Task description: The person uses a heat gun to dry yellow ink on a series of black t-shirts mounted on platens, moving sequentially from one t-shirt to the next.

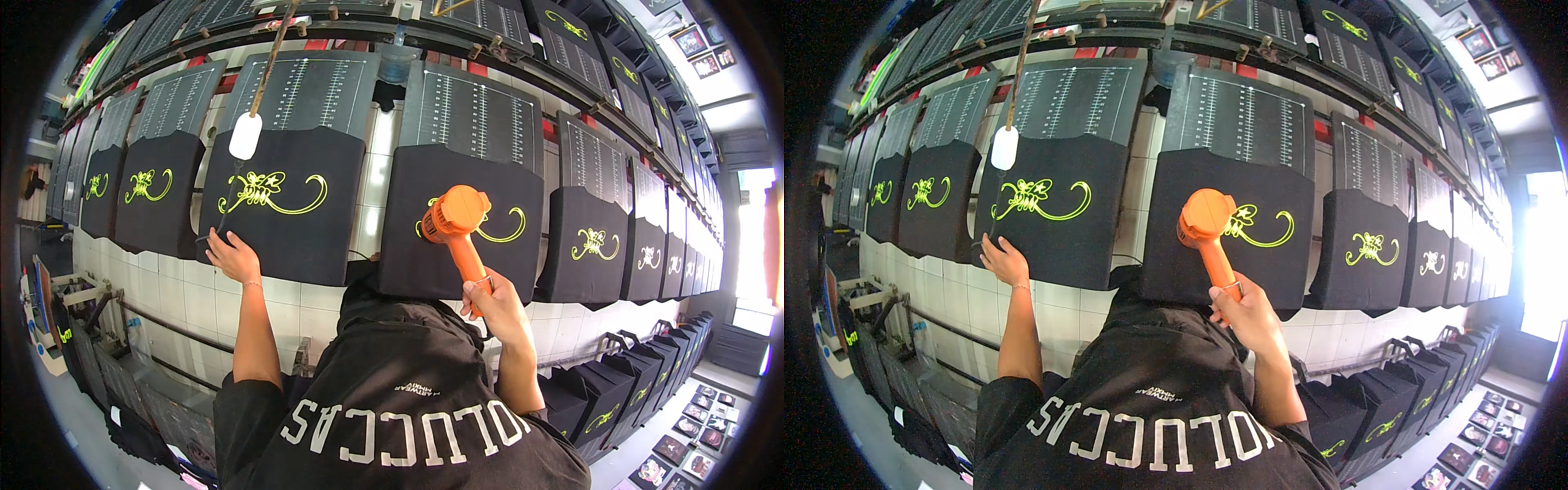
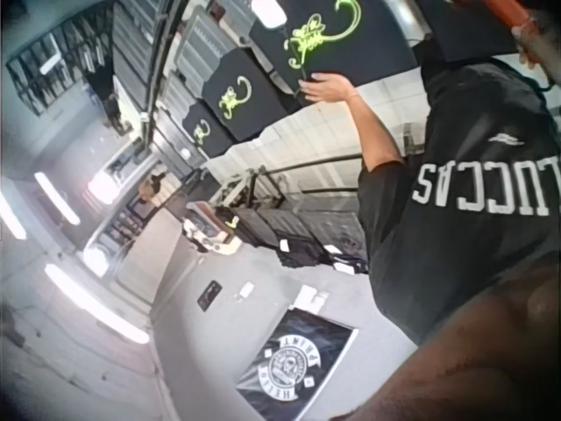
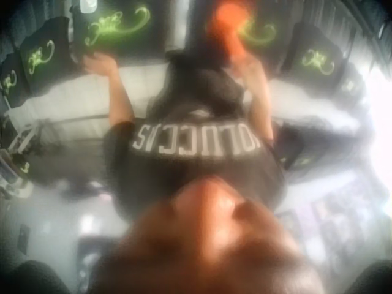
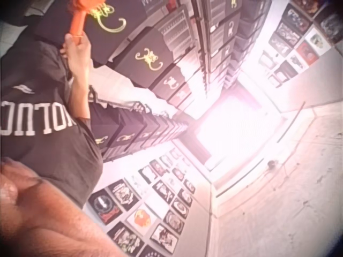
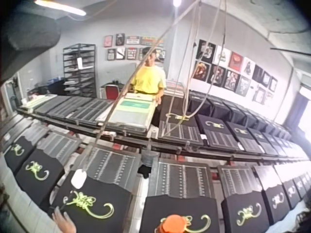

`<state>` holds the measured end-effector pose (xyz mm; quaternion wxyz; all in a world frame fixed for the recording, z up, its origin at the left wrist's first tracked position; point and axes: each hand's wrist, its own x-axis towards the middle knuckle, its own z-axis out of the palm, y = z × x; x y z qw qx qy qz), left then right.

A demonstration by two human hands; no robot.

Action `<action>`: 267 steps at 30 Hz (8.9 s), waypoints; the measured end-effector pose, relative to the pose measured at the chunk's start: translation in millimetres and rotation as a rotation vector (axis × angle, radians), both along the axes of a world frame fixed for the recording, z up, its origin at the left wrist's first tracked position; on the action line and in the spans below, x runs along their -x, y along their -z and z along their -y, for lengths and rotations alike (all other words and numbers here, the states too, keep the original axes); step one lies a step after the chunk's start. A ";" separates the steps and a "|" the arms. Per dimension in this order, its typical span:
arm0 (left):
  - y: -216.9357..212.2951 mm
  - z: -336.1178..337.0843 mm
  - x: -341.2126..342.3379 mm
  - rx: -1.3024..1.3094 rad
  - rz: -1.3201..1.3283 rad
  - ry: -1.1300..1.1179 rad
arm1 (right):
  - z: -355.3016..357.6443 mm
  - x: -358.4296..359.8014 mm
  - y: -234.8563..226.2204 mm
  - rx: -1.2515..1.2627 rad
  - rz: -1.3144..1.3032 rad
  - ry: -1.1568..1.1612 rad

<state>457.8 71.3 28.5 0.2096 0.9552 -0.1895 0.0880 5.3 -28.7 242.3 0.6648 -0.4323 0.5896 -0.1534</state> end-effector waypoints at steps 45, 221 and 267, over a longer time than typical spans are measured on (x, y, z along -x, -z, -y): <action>-190.4 -113.9 -681.9 -0.271 0.459 -0.182 | -4.2 -350.3 -12.0 0.148 -0.079 0.305; 0.4 -97.7 -482.4 0.108 -0.041 0.012 | -26.5 -490.3 -0.5 0.053 -0.020 -0.019; -26.9 -79.5 -582.9 -0.004 0.037 0.088 | -83.8 -459.9 -1.5 0.138 -0.090 0.374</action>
